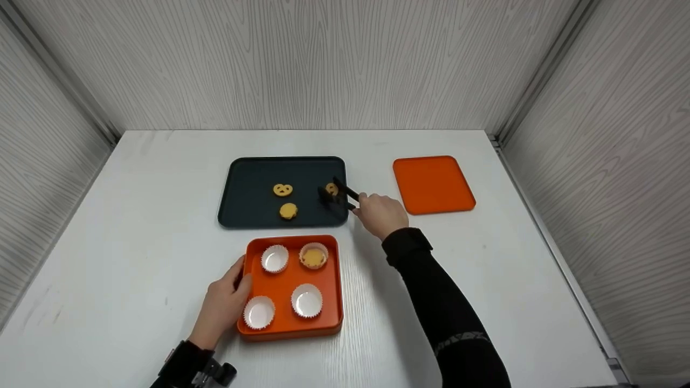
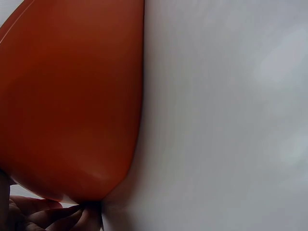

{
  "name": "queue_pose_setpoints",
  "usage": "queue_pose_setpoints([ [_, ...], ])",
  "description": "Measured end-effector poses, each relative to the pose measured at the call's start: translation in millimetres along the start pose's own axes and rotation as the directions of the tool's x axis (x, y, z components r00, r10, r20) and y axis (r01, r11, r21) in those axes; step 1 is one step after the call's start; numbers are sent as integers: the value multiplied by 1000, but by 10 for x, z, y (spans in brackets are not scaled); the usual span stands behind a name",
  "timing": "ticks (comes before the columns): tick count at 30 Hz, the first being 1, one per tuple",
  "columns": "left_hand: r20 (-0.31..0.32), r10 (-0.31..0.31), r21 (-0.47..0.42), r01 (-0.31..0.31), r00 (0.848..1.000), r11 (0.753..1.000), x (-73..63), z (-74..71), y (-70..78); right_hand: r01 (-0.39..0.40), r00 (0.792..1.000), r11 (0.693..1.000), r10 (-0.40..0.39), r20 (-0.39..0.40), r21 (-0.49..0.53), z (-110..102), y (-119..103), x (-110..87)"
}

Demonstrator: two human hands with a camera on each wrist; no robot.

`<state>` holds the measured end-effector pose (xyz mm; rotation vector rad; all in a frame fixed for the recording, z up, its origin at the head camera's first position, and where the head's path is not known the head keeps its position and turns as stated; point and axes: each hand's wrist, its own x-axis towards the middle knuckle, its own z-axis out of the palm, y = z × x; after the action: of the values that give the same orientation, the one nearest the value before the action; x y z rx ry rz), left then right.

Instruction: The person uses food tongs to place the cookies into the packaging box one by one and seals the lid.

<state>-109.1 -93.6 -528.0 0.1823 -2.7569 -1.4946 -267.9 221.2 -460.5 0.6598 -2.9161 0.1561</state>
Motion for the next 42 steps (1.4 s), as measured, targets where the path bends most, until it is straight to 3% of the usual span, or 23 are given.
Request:
queue_pose_setpoints([
  [19,-3,0,26,1,1000,1000,-15,-11,-21,121,985,993,-121,-119,-9,-165,-165,-260],
  [32,-14,21,15,-21,1000,1000,-15,-5,-13,296,928,951,-309,-210,-89,-257,-452,-474],
  [42,-4,7,33,-7,1000,999,2,-5,10,369,911,926,-378,-163,-86,-293,-664,-652],
])
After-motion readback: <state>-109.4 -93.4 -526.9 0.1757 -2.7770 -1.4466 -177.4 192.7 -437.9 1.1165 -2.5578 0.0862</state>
